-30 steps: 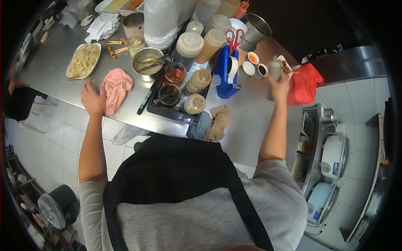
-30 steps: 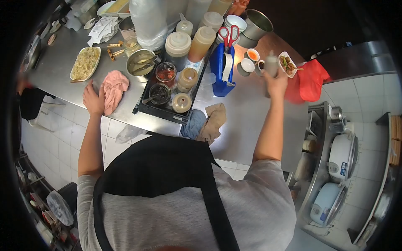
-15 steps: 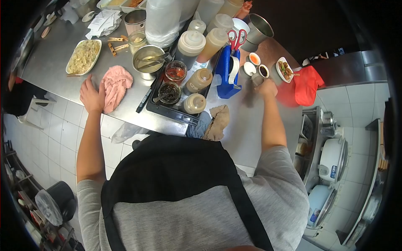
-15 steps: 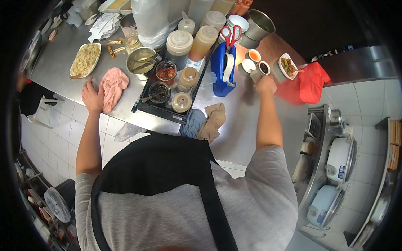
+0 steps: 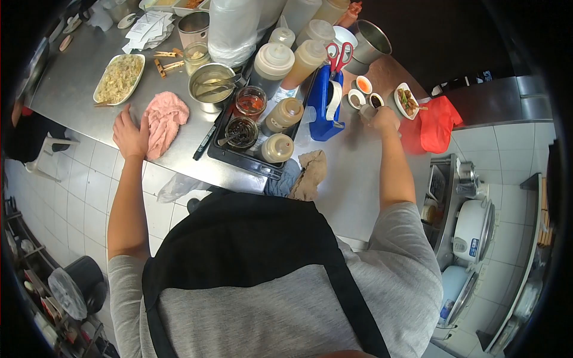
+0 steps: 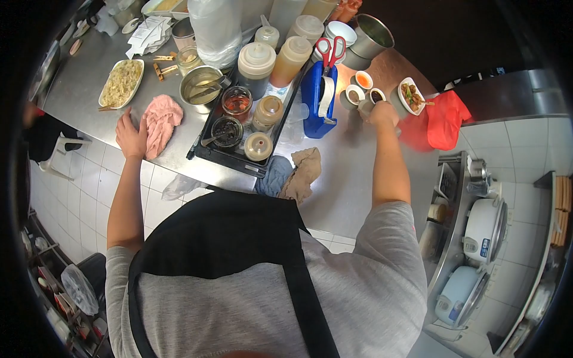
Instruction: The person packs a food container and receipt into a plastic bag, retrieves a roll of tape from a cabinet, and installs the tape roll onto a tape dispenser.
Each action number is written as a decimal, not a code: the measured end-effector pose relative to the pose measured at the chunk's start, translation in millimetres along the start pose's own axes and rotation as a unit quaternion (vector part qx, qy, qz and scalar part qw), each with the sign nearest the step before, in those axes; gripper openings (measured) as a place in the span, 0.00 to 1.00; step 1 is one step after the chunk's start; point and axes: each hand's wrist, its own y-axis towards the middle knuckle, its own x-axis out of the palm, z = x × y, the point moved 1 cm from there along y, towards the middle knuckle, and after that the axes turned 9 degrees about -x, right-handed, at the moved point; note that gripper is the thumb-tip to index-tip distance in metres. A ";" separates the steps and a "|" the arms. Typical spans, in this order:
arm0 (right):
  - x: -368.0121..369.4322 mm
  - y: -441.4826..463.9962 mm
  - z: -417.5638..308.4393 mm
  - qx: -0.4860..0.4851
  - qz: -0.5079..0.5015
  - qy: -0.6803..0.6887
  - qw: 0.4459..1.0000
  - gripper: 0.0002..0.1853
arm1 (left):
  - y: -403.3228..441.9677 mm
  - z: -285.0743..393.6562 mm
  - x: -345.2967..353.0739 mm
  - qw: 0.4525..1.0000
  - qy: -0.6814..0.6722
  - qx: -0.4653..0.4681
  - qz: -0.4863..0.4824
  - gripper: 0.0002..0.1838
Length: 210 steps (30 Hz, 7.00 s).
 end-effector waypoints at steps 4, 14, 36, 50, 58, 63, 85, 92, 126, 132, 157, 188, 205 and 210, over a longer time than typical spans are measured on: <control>-1.0 1.6 -1.9 0.004 -0.001 0.013 1.000 0.21 | -0.1 1.0 -0.9 1.000 -0.001 0.001 0.003 0.32; 16.2 8.5 11.6 0.013 -0.005 0.057 0.998 0.28 | -0.1 0.6 -0.5 1.000 0.002 0.002 0.004 0.32; -84.8 -115.7 -146.8 -0.334 0.255 0.683 0.597 0.29 | -1.7 -0.2 -1.5 1.000 -0.018 -0.001 0.004 0.33; -76.4 -207.9 -141.9 -0.222 0.433 0.513 0.707 0.11 | -0.1 -6.4 -1.8 0.997 -0.069 0.018 0.019 0.33; 101.6 -429.6 -152.3 -0.035 0.267 0.637 0.723 0.08 | 3.9 -13.3 0.3 0.992 -0.121 0.014 -0.035 0.32; 271.8 -546.7 -220.3 0.010 -0.269 0.378 0.886 0.37 | 32.8 -49.4 17.1 0.940 -0.295 0.126 -0.117 0.32; 380.2 -642.0 -247.6 -0.141 -0.482 0.530 0.683 0.33 | -146.0 46.9 -13.4 0.861 -0.198 0.465 -0.061 0.20; 388.6 -628.9 -245.3 -0.170 -0.492 0.516 0.680 0.33 | -123.0 50.3 -21.5 0.884 -0.115 0.434 -0.127 0.15; 635.9 -268.6 -241.9 -0.087 -0.007 0.382 0.920 0.35 | -178.2 100.6 -3.1 0.902 -0.219 0.356 -0.104 0.02; 701.4 -150.1 -253.3 -0.043 0.006 0.260 0.965 0.34 | -179.9 102.4 -5.3 0.918 -0.183 0.335 -0.102 0.04; 728.8 -112.3 -276.1 0.026 0.043 0.240 0.969 0.38 | -173.4 94.4 -1.8 0.906 -0.271 0.263 -0.193 0.03; 716.5 -100.5 -279.8 0.145 0.108 0.325 0.928 0.43 | -176.4 85.1 -10.2 0.923 -0.253 0.235 -0.170 0.01; 717.2 -301.1 -266.8 0.503 0.176 0.537 0.654 0.44 | -135.3 90.1 2.5 0.896 -0.243 0.267 -0.258 0.12; 755.2 -317.6 -272.6 0.511 0.067 0.547 0.660 0.40 | -149.7 102.6 3.9 0.929 -0.218 0.215 -0.208 0.25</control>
